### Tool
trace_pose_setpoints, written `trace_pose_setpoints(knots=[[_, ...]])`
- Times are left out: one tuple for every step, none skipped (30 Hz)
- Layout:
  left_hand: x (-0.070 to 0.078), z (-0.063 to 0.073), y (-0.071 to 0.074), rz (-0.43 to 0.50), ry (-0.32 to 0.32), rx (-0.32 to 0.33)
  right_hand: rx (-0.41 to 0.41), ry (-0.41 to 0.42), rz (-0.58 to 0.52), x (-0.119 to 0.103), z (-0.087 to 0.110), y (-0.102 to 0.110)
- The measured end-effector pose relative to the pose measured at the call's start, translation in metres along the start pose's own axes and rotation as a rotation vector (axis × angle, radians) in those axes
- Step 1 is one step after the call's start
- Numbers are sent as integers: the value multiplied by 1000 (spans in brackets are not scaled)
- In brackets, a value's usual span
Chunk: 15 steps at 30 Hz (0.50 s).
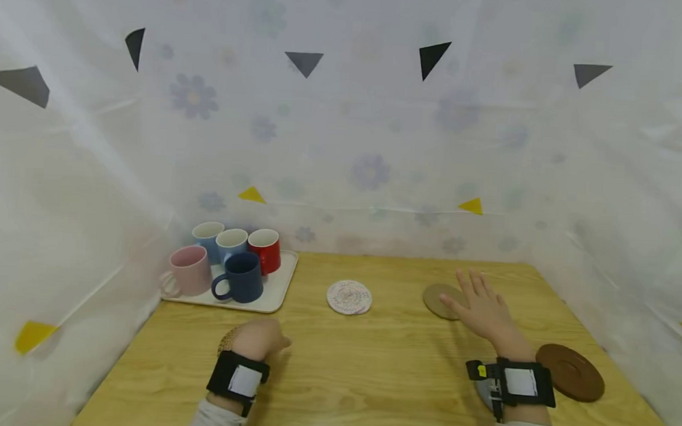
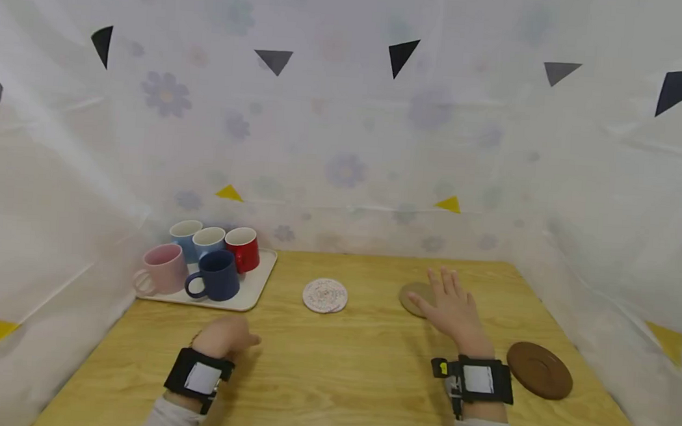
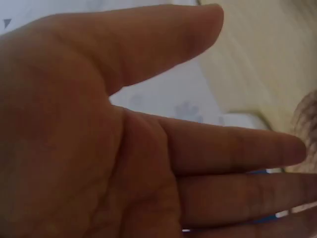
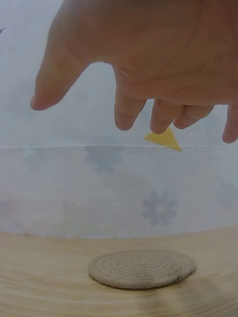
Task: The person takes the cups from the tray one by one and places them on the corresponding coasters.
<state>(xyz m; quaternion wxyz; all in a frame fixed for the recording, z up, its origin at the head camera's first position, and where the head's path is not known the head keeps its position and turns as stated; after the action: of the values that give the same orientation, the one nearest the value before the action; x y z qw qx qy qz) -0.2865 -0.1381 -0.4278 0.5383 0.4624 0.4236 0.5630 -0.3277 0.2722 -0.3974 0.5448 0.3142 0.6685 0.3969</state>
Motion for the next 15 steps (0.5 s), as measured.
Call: trace_pose_setpoints(knots=[[1, 0, -2, -1, 6, 10, 2, 1, 2, 1, 0, 0], [3, 0, -4, -4, 8, 12, 4, 3, 4, 1, 1, 1], [5, 0, -6, -8, 3, 13, 4, 4, 3, 1, 1, 1], [8, -1, -8, -15, -7, 12, 3, 3, 7, 1, 1, 1], [11, -2, -10, -20, -10, 10, 4, 4, 11, 1, 1, 1], [15, -3, -11, -30, -19, 7, 3, 4, 16, 1, 1, 2], [19, -4, -12, -45, -34, 10, 3, 4, 21, 1, 1, 2], [23, -5, -13, -54, -48, 9, 3, 3, 22, 1, 1, 2], [27, -6, -14, -58, -65, 13, 1, 2, 25, 1, 1, 2], [32, -7, -15, -63, -79, 18, 1, 1, 29, 1, 1, 2], [35, -9, -16, -73, -94, 34, -1, -1, 30, 1, 0, 2], [39, -10, -16, -84, -113, 53, -3, -2, 31, 0, 0, 2], [43, -12, -16, -94, -130, 72, -5, -3, 29, 0, 0, 2], [46, -13, -17, -105, -147, 88, -5, -1, 26, -1, 0, 2], [49, -15, -17, -116, -161, 105, -7, 0, 24, -1, 0, 1]])
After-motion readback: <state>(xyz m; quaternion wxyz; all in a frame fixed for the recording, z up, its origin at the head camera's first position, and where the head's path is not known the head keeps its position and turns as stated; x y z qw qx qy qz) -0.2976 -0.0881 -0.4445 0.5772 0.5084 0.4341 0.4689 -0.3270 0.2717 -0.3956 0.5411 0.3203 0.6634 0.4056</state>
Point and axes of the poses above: each hand's wrist, its own z-axis away from the middle knuckle, its own y-axis out of the back of the hand, x = y × z, the point moved 4 cm from there along -z, towards the middle knuckle, and after that the axes turned 9 degrees about -z, right-handed, at the moved point
